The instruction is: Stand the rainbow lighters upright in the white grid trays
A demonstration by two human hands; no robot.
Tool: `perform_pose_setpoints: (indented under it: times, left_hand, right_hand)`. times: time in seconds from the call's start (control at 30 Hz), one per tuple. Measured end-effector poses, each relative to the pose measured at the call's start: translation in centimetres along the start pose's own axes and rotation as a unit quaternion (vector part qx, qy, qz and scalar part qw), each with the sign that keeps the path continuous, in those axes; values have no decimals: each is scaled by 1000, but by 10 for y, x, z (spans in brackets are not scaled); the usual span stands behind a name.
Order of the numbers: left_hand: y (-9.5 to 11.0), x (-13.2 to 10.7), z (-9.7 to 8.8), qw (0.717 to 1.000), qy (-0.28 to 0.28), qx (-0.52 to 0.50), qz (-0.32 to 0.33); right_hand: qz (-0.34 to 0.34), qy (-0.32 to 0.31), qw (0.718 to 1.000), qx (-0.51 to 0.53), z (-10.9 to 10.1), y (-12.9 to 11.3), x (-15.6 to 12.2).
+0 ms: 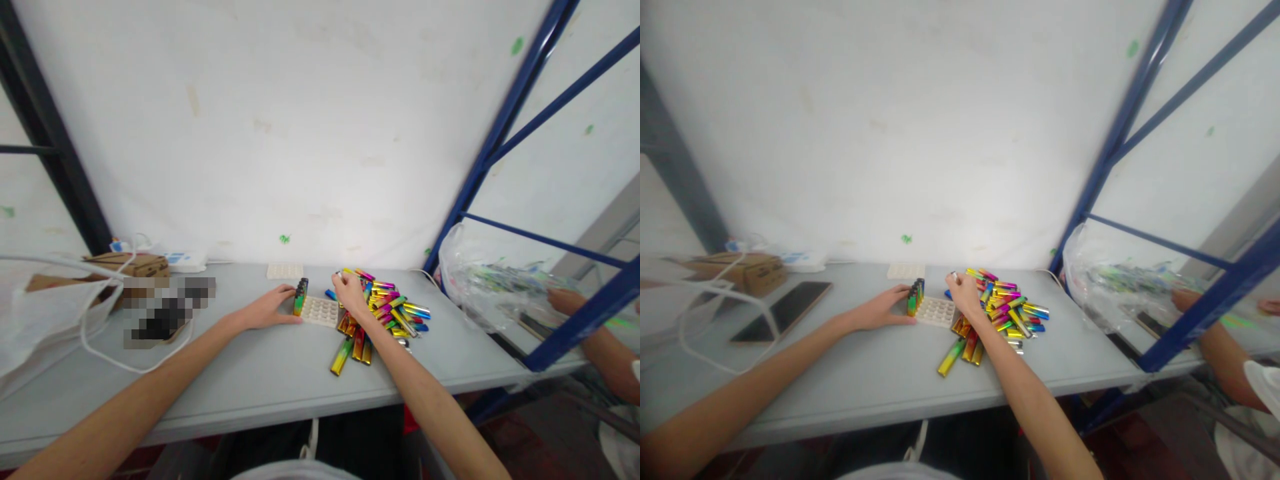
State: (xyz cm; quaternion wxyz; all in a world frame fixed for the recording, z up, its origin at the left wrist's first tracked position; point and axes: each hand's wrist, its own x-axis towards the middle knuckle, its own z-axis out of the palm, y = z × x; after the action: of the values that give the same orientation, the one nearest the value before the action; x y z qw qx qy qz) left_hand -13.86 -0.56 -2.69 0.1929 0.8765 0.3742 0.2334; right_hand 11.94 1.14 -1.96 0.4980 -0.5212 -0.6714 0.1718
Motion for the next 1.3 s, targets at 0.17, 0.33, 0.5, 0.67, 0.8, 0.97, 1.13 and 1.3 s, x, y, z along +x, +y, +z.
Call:
perform_pose_setpoints:
  times: [0.17,0.33,0.5,0.67,0.8,0.97,1.13,1.3]
  left_hand:
    - [-3,1,1,1000,2,-1,8]
    - [-4,1,1,1000,-3,9,12]
    - [-2,1,1,1000,0,5,13]
    - [-2,0,1,1000,-1,8,10]
    - [-2,0,1,1000,-3,9,12]
    - [-1,0,0,1000,-2,3,13]
    - [-1,-1,1,1000,-5,14,11]
    - [0,-1,1,1000,-8,18,18]
  right_hand:
    - [-35,-3,999,-14,-4,-8,-3]
    - [-41,-15,999,-16,-4,-13,-7]
    - [-49,-29,998,-41,-4,-15,-9]
    - [-95,-91,991,-38,-8,-18,-10]
    - [-119,-168,978,-14,-7,-16,-13]
    - [-204,-167,958,-108,-3,-16,-12]
    - [-161,-130,969,-134,-4,-18,-10]
    - [-156,-172,961,-150,0,-13,-11]
